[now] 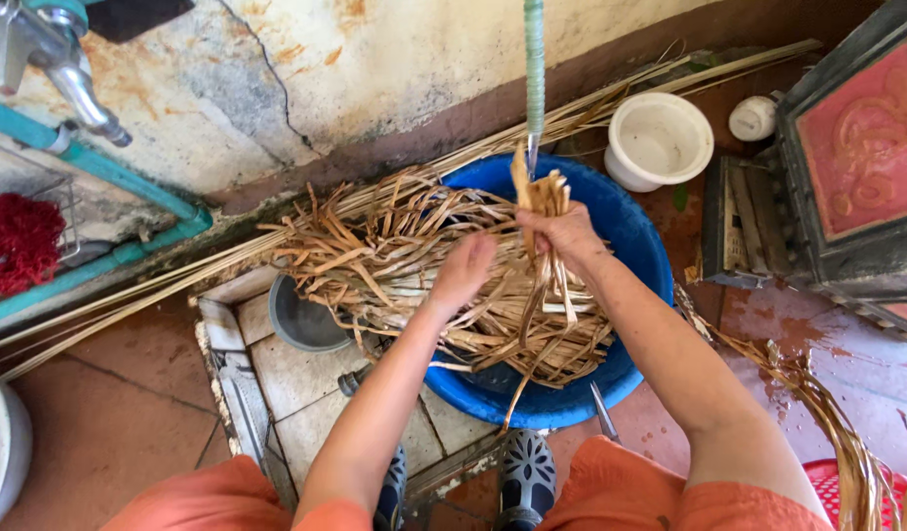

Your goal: The person stands at a utility sink and repeatedly pulls apart dried plant strips under running water. They separate the strips by hand, rinse them in a blue basin, and place the processed material into a red basket. Scissors are visible on the floor but not used.

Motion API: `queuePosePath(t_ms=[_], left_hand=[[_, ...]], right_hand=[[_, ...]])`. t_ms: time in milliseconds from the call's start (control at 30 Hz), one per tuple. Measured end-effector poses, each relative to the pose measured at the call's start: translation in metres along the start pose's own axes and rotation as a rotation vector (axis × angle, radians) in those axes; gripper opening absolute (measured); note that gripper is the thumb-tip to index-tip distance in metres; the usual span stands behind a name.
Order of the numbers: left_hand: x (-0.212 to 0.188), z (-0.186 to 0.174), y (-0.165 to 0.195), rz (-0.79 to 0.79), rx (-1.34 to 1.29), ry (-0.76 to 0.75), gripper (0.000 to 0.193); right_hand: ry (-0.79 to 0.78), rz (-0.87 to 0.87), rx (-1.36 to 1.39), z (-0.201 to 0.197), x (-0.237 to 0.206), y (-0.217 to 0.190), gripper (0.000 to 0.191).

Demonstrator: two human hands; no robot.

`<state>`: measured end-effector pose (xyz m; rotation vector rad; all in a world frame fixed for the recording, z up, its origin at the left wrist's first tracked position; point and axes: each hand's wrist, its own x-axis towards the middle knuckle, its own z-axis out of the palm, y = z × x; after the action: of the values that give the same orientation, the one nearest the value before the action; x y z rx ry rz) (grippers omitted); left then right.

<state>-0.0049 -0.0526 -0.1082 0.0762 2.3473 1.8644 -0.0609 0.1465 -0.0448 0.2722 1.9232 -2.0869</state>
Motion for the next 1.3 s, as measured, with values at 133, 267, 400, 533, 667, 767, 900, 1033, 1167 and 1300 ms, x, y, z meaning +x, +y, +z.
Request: queuePosePath(t_ms=[133, 267, 400, 533, 667, 767, 900, 1033, 1167, 1300], left_hand=[[0.058, 0.02, 0.019, -0.059, -0.414, 0.121, 0.04], [0.078, 0.026, 0.036, -0.04, -0.473, 0.203, 0.031], [0.078, 0.03, 0.044, -0.126, -0.604, 0.186, 0.017], [0.076, 0.051, 0.052, -0.093, -0.27, 0.148, 0.022], [0.082, 0.062, 0.055, 0.298, 0.131, 0.296, 0.034], [0.087, 0.058, 0.051, 0.081, 0.367, 0.034, 0.035], [0.081, 0.057, 0.038, 0.231, 0.33, 0.115, 0.037], [0.059, 0.067, 0.029, 0.217, 0.154, 0.079, 0.037], [0.028, 0.081, 0.031, -0.051, -0.024, -0.086, 0.04], [-0.013, 0.084, 0.033, 0.198, 0.132, -0.073, 0.037]], right_hand=[[-0.063, 0.026, -0.1, 0.013, -0.007, 0.008, 0.017], [-0.088, 0.035, -0.142, 0.005, -0.005, 0.003, 0.021], [0.126, -0.028, -0.056, -0.006, 0.005, -0.007, 0.022], [0.123, -0.047, 0.005, -0.002, 0.016, -0.009, 0.023], [0.143, -0.062, 0.027, 0.01, 0.024, -0.01, 0.023], [0.259, -0.176, -0.039, 0.015, 0.032, -0.018, 0.016], [0.335, -0.114, 0.239, 0.017, 0.045, -0.035, 0.015], [0.453, -0.073, 0.173, 0.006, 0.054, -0.045, 0.013], [0.662, -0.112, 0.119, -0.028, 0.057, -0.056, 0.007], [0.79, -0.088, 0.23, -0.075, 0.054, -0.061, 0.011]])
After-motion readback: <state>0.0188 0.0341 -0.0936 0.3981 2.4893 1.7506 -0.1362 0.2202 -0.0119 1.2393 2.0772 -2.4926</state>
